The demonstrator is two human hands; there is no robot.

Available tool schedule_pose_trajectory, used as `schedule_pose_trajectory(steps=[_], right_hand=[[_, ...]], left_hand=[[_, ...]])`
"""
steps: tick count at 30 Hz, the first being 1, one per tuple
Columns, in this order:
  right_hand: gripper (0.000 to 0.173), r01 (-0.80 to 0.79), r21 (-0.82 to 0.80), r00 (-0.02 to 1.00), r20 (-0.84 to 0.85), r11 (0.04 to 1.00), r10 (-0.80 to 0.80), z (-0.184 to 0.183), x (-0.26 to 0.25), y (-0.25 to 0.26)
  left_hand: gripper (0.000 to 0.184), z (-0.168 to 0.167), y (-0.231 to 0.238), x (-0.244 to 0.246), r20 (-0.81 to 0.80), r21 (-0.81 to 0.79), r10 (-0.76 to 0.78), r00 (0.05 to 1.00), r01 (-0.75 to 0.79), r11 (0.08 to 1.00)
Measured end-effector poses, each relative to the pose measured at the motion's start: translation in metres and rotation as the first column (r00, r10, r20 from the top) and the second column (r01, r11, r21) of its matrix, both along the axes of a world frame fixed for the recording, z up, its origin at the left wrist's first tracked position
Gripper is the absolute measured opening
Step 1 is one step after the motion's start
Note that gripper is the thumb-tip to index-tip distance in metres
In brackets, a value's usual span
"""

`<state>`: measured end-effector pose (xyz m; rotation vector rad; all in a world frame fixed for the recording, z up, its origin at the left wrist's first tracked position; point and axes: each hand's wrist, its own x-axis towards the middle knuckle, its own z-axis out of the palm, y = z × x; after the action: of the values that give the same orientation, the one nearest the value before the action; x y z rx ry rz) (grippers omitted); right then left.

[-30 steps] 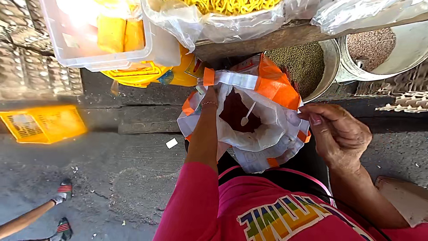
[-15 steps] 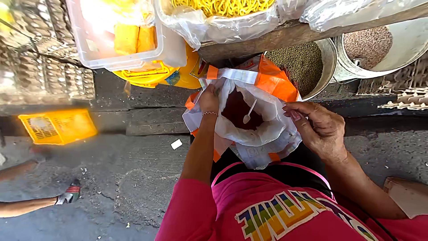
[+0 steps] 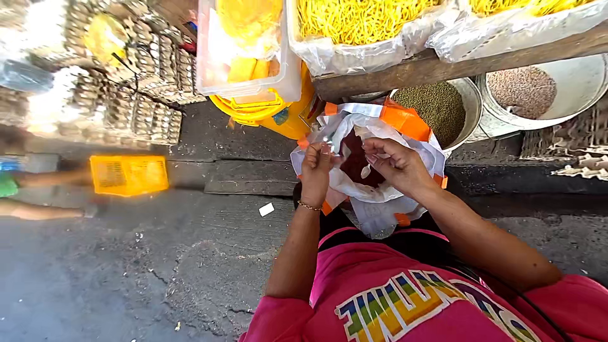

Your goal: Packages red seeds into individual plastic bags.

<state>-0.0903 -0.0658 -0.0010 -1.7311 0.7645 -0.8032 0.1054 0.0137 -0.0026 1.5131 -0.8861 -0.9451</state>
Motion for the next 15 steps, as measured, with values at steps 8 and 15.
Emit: schedule_pose_trajectory(steps=[8,15], right_hand=[[0.064,-0.159,0.162,0.985,-0.037,0.974,0.167,-0.020,0.018,0.004],[0.020,-0.172,0.351,0.985,0.052,0.920,0.164,-0.056,0.004,0.033]], left_hand=[[0.025,-0.002,-0.001,-0.040,-0.003,-0.068,0.011,1.000,-0.011,0.998],[0.021,0.006,-0.001,-0.044,-0.334,-0.086,0.163,0.928,-0.203,0.975]])
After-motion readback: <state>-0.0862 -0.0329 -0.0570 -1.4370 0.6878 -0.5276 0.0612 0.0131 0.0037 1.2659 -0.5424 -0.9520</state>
